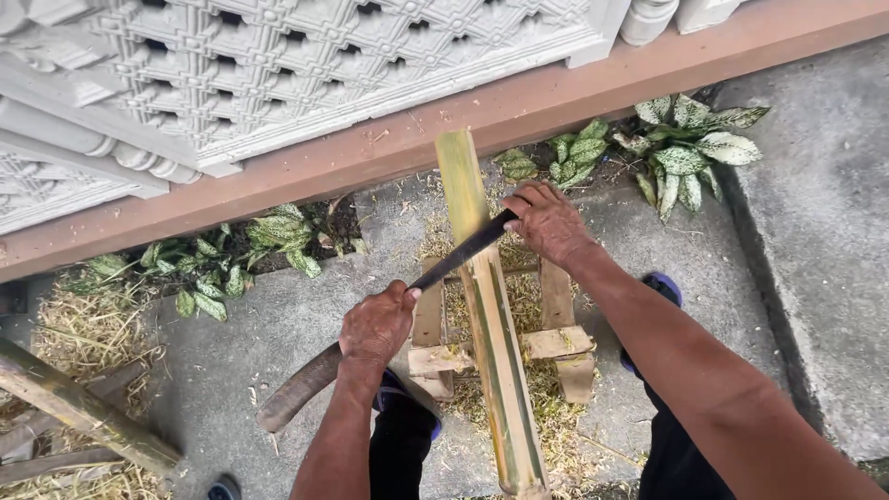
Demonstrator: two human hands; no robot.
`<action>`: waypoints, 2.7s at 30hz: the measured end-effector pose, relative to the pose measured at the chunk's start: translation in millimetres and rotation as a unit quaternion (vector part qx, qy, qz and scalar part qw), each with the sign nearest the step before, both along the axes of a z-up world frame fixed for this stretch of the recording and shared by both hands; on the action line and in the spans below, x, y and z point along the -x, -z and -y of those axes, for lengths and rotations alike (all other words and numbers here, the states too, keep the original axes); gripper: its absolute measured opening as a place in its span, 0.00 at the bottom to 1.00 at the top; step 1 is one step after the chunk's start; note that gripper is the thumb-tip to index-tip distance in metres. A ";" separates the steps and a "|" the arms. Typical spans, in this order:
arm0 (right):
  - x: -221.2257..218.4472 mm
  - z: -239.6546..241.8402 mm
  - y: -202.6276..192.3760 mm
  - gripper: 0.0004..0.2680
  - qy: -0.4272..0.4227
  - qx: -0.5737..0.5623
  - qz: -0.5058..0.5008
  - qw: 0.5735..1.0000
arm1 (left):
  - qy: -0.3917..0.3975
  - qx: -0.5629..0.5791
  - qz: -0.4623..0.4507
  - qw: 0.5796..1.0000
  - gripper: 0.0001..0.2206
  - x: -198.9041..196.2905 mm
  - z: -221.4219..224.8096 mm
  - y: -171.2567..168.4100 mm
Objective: Shaving and shaping a piece of bamboo using a machete.
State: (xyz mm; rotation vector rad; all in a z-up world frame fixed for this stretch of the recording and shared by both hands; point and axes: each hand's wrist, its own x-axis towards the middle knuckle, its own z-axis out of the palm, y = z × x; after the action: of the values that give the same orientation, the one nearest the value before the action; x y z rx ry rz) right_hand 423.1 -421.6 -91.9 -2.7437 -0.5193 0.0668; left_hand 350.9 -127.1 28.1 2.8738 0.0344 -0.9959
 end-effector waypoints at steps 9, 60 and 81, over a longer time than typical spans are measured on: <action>19.5 -5.2 26.2 0.21 0.013 -0.011 -0.037 0.999 | -0.016 -0.037 -0.052 0.998 0.19 4.8 17.6 -31.6; 253.3 -39.6 -24.5 0.14 0.024 -0.043 0.097 0.994 | 0.034 0.000 -0.043 0.998 0.17 231.9 -81.0 51.9; 23.1 -24.3 31.2 0.15 0.027 -0.079 0.033 0.996 | 0.008 -0.126 -0.063 0.990 0.19 25.3 23.8 -75.8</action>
State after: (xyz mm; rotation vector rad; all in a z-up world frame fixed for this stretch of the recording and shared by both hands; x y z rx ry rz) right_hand 400.0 -397.3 -123.1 -2.6108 -0.4480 -0.0761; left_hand 325.5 -150.9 104.0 3.0323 0.1596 -1.2607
